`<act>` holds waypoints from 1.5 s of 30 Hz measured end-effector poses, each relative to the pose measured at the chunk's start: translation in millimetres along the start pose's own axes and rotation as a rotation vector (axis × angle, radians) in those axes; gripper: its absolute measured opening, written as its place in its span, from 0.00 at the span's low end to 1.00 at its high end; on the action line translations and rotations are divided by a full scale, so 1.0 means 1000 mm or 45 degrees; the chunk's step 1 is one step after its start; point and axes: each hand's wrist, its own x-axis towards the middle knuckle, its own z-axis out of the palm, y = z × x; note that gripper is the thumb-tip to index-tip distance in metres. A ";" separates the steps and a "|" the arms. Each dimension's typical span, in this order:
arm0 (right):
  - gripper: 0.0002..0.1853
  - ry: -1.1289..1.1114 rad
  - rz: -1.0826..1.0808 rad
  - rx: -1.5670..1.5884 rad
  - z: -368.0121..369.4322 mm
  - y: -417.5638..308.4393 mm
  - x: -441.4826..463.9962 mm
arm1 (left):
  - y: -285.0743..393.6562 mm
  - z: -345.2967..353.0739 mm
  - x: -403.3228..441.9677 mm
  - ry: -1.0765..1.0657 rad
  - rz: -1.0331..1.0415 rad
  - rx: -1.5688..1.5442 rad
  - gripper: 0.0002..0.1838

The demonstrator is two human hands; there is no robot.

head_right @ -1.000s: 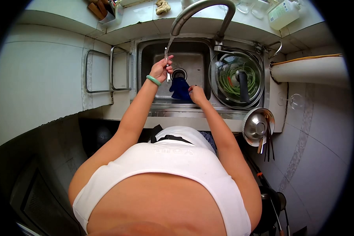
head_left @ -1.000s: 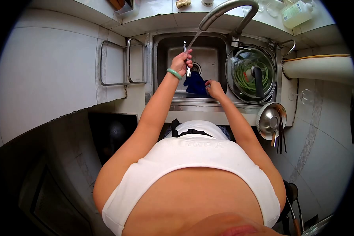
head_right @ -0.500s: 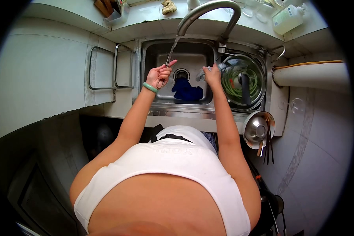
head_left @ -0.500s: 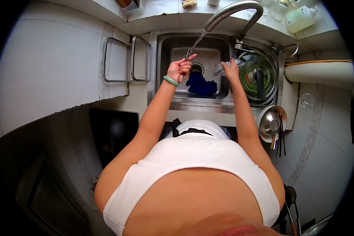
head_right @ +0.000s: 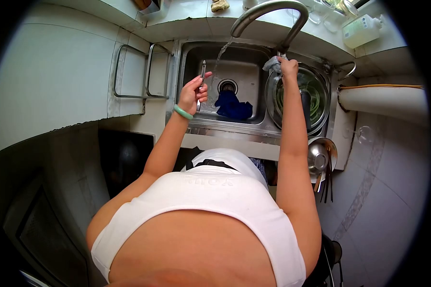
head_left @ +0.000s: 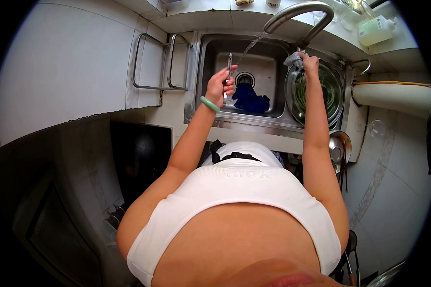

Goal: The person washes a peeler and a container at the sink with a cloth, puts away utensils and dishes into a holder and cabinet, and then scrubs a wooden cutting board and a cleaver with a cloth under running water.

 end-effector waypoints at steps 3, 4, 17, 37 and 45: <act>0.18 -0.087 0.093 0.044 -0.004 0.016 0.006 | -0.001 0.001 -0.007 -0.037 0.014 -0.050 0.20; 0.18 -0.124 0.137 0.029 -0.004 0.024 0.006 | -0.002 0.002 -0.009 -0.032 0.031 -0.112 0.19; 0.07 -0.809 -0.095 0.841 0.004 -0.092 -0.216 | 0.017 0.052 -0.053 -0.254 -0.061 -0.375 0.09; 0.07 -0.794 -0.319 0.734 -0.003 -0.124 -0.254 | 0.021 0.078 -0.073 -0.117 0.040 0.103 0.08; 0.08 -0.533 -0.655 0.272 -0.013 -0.138 -0.263 | 0.019 0.081 -0.077 -0.123 0.115 0.193 0.09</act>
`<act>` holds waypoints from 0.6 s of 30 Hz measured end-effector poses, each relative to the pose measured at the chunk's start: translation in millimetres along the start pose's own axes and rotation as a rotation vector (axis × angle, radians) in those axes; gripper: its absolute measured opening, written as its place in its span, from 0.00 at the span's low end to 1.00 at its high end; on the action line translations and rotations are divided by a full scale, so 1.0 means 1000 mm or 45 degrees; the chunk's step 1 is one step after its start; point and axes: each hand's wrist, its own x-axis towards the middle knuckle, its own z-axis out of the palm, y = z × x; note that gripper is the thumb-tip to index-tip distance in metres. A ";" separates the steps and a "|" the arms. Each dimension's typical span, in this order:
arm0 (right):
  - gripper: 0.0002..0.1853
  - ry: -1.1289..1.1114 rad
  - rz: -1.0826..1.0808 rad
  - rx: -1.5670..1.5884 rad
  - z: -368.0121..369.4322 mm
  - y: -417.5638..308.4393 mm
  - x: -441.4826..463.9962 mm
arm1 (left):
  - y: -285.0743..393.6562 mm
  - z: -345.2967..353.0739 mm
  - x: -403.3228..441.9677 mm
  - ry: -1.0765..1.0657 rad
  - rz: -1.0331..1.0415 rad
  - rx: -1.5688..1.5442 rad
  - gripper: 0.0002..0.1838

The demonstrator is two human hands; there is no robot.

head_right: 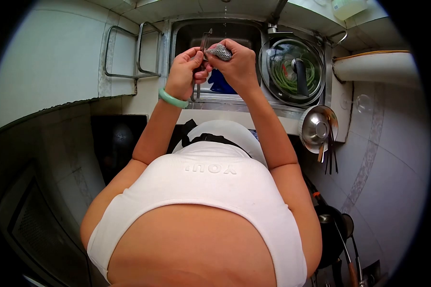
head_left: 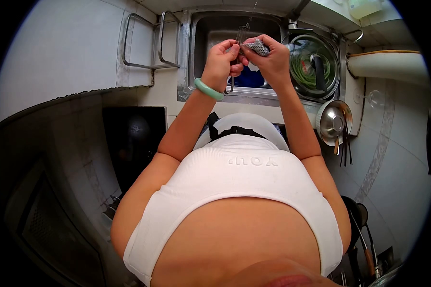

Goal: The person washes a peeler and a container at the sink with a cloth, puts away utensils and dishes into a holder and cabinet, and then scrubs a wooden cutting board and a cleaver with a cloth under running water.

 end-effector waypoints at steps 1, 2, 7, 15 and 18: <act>0.08 0.003 -0.083 -0.100 -0.001 -0.003 -0.001 | -0.001 -0.001 0.000 -0.003 -0.002 0.001 0.09; 0.08 0.006 -0.083 -0.100 -0.002 -0.001 -0.001 | -0.002 -0.003 0.000 -0.027 -0.041 -0.060 0.09; 0.08 -0.068 -0.044 0.055 -0.011 0.023 0.002 | -0.006 -0.008 0.001 -0.167 -0.102 -0.254 0.10; 0.08 -0.125 -0.003 -0.026 -0.015 0.009 -0.001 | 0.000 -0.003 -0.003 -0.176 -0.155 -0.250 0.09; 0.09 -0.100 -0.146 -0.213 -0.012 0.001 -0.008 | -0.005 0.003 -0.003 -0.010 -0.073 -0.159 0.08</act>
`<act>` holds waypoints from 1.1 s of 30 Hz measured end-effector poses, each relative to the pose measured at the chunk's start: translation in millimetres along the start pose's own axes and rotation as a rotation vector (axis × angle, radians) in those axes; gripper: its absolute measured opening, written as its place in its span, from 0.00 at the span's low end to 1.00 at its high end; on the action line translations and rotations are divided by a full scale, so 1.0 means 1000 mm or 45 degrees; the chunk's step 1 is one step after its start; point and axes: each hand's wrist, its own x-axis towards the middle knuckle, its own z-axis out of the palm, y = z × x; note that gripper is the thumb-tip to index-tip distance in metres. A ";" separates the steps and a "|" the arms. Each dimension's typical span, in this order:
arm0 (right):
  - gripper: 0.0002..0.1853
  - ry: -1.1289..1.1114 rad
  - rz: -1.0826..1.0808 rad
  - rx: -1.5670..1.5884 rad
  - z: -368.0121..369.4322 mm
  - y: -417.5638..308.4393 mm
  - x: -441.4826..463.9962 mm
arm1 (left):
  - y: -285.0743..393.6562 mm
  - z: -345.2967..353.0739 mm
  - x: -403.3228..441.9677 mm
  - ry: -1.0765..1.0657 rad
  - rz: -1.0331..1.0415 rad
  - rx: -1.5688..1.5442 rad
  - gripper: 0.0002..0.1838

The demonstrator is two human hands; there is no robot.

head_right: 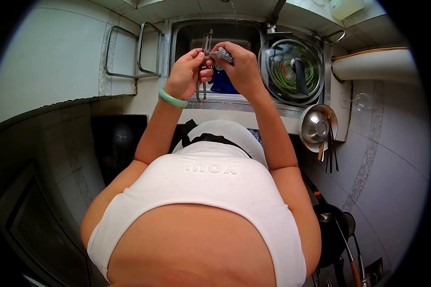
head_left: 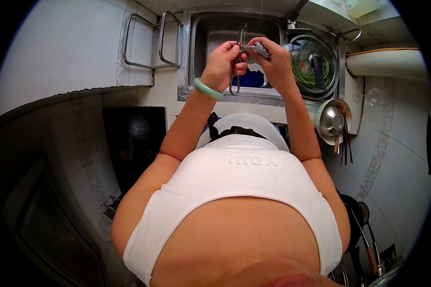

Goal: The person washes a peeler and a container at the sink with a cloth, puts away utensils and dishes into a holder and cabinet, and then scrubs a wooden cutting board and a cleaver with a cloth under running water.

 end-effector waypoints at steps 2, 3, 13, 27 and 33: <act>0.09 0.022 -0.155 -0.111 0.001 -0.003 -0.002 | -0.004 0.002 0.002 0.107 0.138 0.173 0.07; 0.09 0.049 -0.104 -0.096 0.001 -0.004 -0.002 | -0.006 0.002 0.002 0.216 0.276 0.347 0.06; 0.09 0.027 0.097 0.187 0.009 0.005 0.000 | -0.010 -0.004 0.005 0.121 0.238 0.447 0.07; 0.10 0.119 0.064 0.020 0.017 0.003 0.008 | -0.021 -0.007 0.010 0.355 0.702 1.255 0.07; 0.10 0.195 0.078 -0.015 0.014 0.002 0.006 | -0.010 -0.007 0.008 0.196 0.283 0.434 0.07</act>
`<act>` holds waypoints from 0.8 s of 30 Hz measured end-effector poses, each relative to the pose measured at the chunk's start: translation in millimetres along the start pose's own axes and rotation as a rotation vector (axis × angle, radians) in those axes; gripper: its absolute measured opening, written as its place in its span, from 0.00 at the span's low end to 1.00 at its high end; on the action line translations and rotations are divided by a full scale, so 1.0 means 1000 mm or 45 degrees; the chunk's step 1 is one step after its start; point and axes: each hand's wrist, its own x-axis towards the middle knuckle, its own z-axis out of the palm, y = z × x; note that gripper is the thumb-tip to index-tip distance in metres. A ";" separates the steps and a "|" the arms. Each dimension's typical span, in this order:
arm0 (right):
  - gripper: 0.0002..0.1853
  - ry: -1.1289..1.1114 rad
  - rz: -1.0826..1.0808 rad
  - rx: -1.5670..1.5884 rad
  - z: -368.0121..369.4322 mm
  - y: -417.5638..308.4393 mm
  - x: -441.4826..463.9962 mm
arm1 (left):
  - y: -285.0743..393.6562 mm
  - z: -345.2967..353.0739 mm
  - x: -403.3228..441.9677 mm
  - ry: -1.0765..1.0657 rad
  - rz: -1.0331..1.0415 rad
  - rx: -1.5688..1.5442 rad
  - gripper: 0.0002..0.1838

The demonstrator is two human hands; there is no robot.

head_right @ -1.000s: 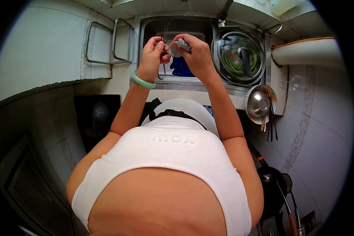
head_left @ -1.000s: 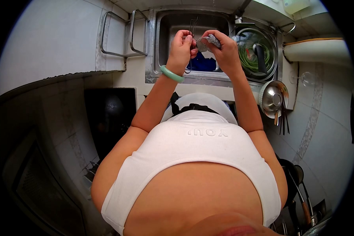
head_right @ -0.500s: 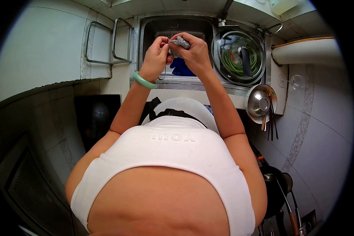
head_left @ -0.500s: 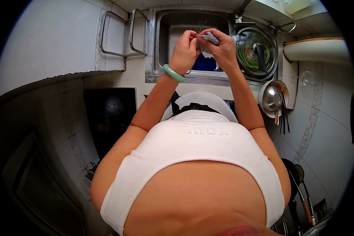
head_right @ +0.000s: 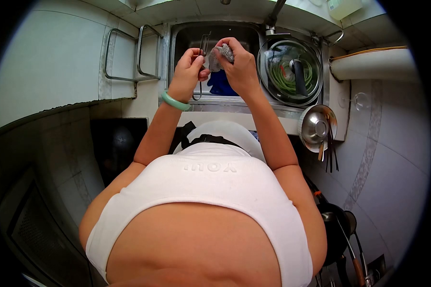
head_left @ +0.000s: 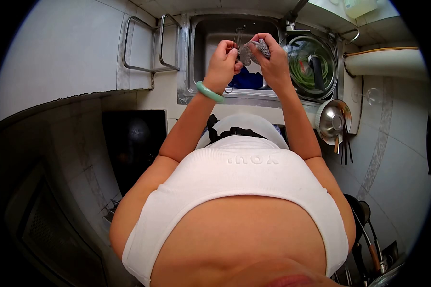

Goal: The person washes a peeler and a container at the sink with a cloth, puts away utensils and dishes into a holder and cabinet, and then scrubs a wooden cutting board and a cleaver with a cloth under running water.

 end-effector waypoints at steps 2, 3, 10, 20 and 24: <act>0.08 0.052 -0.115 -0.106 -0.006 -0.001 0.001 | 0.002 -0.004 0.001 -0.023 -0.098 -0.086 0.08; 0.08 0.052 -0.119 -0.105 -0.006 -0.001 0.003 | 0.003 -0.006 0.001 -0.045 -0.198 -0.171 0.08; 0.11 0.073 -0.137 -0.134 -0.008 0.002 0.010 | 0.008 -0.002 -0.004 -0.104 -0.213 -0.119 0.13; 0.12 -0.067 -0.190 -0.174 -0.010 0.007 0.018 | 0.008 0.000 -0.006 -0.110 -0.189 -0.118 0.11; 0.11 -0.130 -0.184 -0.141 -0.012 0.008 0.019 | 0.011 -0.009 -0.007 -0.232 -0.297 -0.216 0.09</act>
